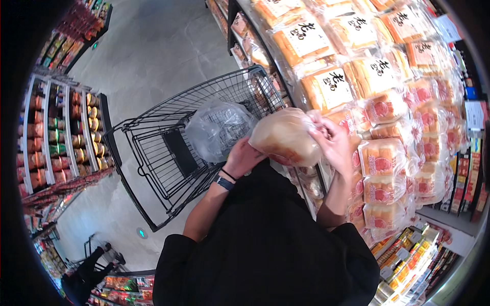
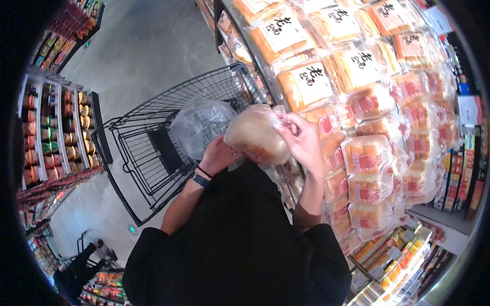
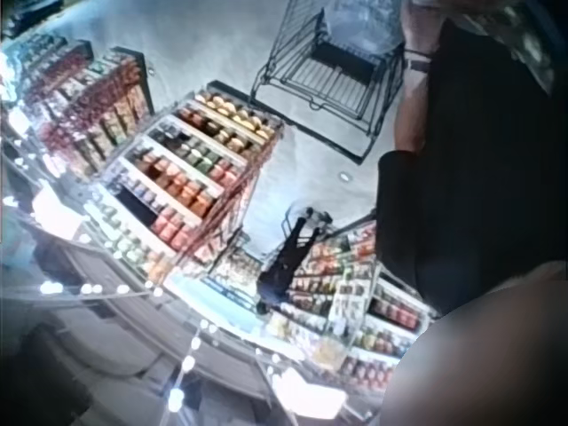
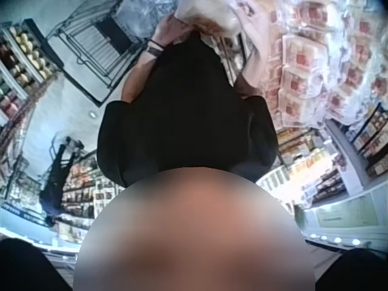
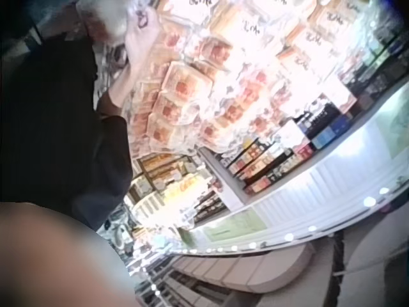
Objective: Sort and arrange bags of bread from a cart onto supermarket shelves.
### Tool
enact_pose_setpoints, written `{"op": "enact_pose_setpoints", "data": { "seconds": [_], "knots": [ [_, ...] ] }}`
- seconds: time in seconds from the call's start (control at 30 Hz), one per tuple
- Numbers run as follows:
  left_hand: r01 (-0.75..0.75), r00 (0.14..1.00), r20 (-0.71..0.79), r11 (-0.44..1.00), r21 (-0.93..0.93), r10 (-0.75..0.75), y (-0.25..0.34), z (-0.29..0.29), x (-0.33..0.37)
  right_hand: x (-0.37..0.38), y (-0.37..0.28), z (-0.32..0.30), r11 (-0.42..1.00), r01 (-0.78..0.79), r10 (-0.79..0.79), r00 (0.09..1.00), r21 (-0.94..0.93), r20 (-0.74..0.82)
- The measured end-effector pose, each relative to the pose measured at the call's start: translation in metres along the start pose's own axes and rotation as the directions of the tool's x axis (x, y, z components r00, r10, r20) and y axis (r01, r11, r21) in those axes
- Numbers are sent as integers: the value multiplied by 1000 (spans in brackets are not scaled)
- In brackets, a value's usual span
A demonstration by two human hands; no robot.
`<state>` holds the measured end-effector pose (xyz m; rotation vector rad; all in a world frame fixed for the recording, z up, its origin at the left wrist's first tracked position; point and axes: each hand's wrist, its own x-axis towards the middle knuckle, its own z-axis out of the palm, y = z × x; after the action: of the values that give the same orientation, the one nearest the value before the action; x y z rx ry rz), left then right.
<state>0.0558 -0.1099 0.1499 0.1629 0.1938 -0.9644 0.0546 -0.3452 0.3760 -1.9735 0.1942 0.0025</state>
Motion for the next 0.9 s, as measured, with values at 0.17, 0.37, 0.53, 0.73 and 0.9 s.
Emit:
{"op": "enact_pose_setpoints", "data": {
  "seconds": [0.17, 0.37, 0.53, 0.73, 0.9],
  "knots": [
    [-219, 897, -389, 976, 15, 208, 34, -46, -44, 62, 56, 83, 996, 14, -1, 989, -91, 148],
    [-333, 684, -640, 931, 153, 350, 45, -134, -30, 115, 164, 191, 947, 105, -29, 969, -304, 245],
    [-326, 715, -589, 925, 196, 377, 62, -153, 4, 138, 240, 252, 956, 18, 49, 975, -293, 218],
    [-146, 524, -826, 978, 151, 206, 98, -219, 36, 150, 281, 290, 908, -120, 193, 970, -400, 146],
    [-37, 162, -733, 747, 664, 660, 96, -303, -20, 137, 269, 320, 879, -176, 237, 968, -444, 84]
  ]
}}
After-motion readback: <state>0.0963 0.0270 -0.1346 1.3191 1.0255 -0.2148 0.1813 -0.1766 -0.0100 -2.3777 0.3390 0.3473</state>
